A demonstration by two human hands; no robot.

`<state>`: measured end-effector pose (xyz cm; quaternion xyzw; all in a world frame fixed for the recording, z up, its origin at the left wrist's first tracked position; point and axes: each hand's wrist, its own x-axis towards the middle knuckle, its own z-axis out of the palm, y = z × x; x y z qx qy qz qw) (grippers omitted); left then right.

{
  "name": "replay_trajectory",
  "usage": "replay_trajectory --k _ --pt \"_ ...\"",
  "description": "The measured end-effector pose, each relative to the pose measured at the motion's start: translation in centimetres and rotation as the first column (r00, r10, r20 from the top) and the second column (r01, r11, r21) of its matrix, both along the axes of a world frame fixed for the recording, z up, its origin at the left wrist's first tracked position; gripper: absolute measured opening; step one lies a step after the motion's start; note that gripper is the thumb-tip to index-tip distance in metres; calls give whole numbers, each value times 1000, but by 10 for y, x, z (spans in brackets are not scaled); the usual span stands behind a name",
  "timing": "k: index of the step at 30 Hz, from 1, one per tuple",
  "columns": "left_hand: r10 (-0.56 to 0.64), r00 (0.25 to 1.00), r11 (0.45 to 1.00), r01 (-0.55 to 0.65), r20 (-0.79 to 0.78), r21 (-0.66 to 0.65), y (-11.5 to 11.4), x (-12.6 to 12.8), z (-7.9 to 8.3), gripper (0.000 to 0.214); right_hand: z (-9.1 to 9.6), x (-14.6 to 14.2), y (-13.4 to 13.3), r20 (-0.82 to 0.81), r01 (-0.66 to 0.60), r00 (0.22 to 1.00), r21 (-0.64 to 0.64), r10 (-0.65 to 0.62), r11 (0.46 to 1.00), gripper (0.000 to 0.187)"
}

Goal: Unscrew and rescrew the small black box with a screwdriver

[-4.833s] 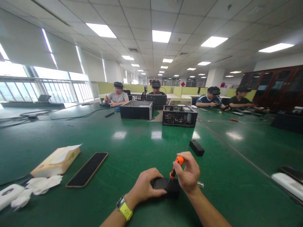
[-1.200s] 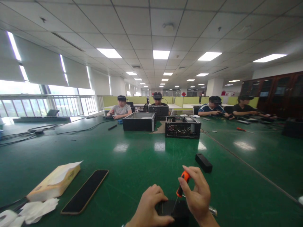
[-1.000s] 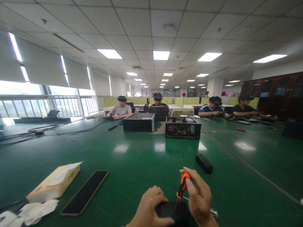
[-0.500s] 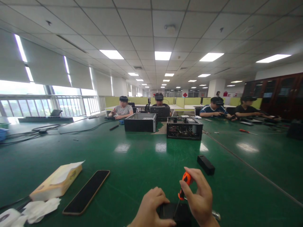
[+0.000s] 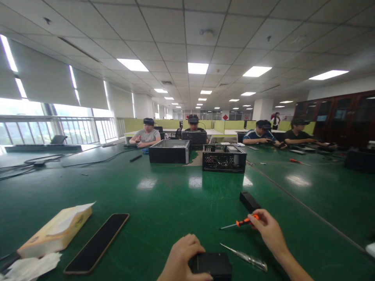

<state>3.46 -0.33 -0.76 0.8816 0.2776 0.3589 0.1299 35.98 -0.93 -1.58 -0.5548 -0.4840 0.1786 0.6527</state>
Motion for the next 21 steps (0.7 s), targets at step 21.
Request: replay_trajectory --k 21 --pt "5 1000 995 -7 -22 -96 -3 0 5 45 28 -36 -44 578 -243 581 -549 573 800 11"
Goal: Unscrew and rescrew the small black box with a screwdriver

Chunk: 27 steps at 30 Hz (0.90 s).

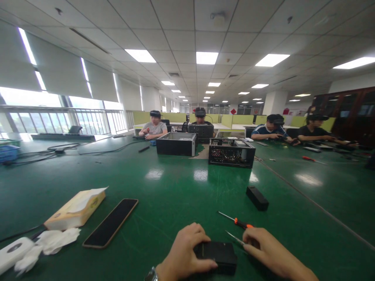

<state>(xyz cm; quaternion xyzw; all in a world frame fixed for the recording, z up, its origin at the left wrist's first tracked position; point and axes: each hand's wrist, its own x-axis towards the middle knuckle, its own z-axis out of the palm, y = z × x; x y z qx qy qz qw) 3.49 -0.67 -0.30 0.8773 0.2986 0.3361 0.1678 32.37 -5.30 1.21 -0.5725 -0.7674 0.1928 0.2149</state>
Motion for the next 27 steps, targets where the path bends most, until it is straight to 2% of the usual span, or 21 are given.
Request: replay_trajectory --k 4,7,12,19,27 --pt "0 1000 1000 0 -21 2 -1 0 2 45 12 -2 -4 -250 -148 962 -149 107 978 13" --pt "5 999 1000 -4 -32 27 -1 0 2 45 13 -8 -8 -342 -232 930 -258 136 938 13" --pt "23 999 997 -19 -48 77 -1 0 1 44 11 -15 -10 -294 -200 948 -256 121 946 15" --pt "43 997 992 -34 -69 123 -1 1 0 45 17 -1 -10 -296 -193 950 -319 96 928 22" --pt "48 997 995 -43 -61 85 1 1 -3 50 19 0 -9 -350 -204 932 -276 100 939 26"
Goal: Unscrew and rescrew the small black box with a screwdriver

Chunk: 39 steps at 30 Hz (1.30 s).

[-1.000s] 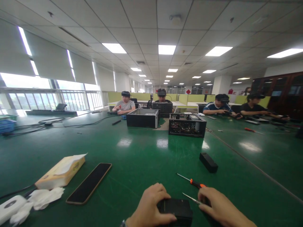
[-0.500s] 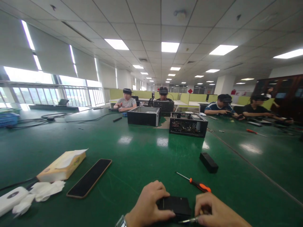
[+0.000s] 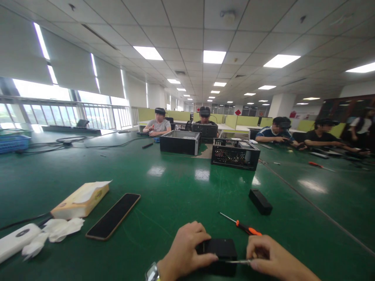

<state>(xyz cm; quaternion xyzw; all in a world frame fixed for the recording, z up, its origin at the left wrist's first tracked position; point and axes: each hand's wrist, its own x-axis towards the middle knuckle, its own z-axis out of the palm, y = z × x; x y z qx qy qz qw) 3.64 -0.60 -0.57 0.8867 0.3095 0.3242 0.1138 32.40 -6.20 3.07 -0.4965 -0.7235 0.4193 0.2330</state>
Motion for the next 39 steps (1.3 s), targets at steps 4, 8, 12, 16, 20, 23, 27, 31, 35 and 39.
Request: replay_trajectory --k 4,8,12,16,20,23,27,31,35,39 --pt "4 1000 1000 -4 -19 -19 -1 0 2 43 -3 0 2 -5 24 1000 24 -24 999 24" --pt "-7 1000 1000 7 -22 -19 -3 1 2 41 -14 -2 7 13 49 999 83 -50 995 28" --pt "-2 1000 1000 1 -16 -17 -3 1 2 41 -22 -5 11 36 79 996 125 -84 989 30" --pt "-5 1000 1000 5 -3 -28 -1 0 0 43 -20 -9 9 85 79 992 147 -92 986 29" --pt "8 999 999 -6 38 -41 -1 0 -1 45 -25 -23 7 68 64 995 122 -72 990 33" --pt "49 997 997 -44 67 -70 -3 0 0 45 -30 -33 8 59 23 998 90 -29 996 38" --pt "25 997 996 -19 68 -92 -4 0 3 43 -21 -25 7 127 46 990 82 -56 996 31" --pt "-12 996 994 21 85 -104 -4 -1 6 38 -17 1 11 225 99 967 116 -123 988 21" --pt "-43 995 993 53 91 -106 -4 -1 7 40 -30 14 16 357 176 903 197 -238 964 9" --pt "-55 996 991 63 70 -121 -4 0 5 46 -31 0 13 337 187 896 304 -289 934 23"
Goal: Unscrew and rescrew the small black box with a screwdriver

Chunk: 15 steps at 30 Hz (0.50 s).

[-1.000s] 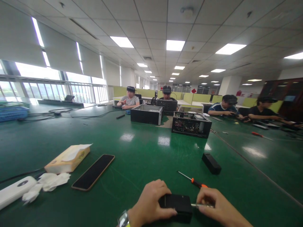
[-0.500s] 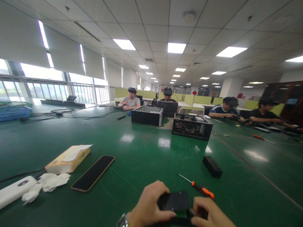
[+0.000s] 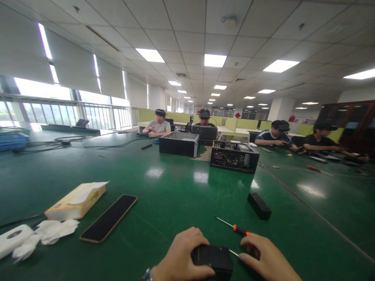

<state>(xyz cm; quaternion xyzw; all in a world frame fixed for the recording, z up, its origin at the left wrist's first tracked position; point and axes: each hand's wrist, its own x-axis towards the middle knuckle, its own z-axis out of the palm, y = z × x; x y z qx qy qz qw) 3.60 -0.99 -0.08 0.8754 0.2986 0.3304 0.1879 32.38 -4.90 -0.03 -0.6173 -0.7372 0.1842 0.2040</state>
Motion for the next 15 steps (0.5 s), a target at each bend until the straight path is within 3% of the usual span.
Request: replay_trajectory --k 4,7,10,15 --pt "-5 1000 1000 5 -3 -9 1 0 -2 53 4 -23 -5 -125 -125 983 97 137 987 54" --pt "-23 1000 1000 23 19 -12 1 0 -3 57 1 -40 -5 -97 -225 969 44 228 973 84" --pt "-43 999 999 44 33 -12 1 0 -4 60 -3 -55 -4 -45 -231 972 -14 230 973 67" --pt "-81 995 996 84 67 -44 0 0 -3 59 3 -66 -8 -135 -204 968 70 212 976 41"
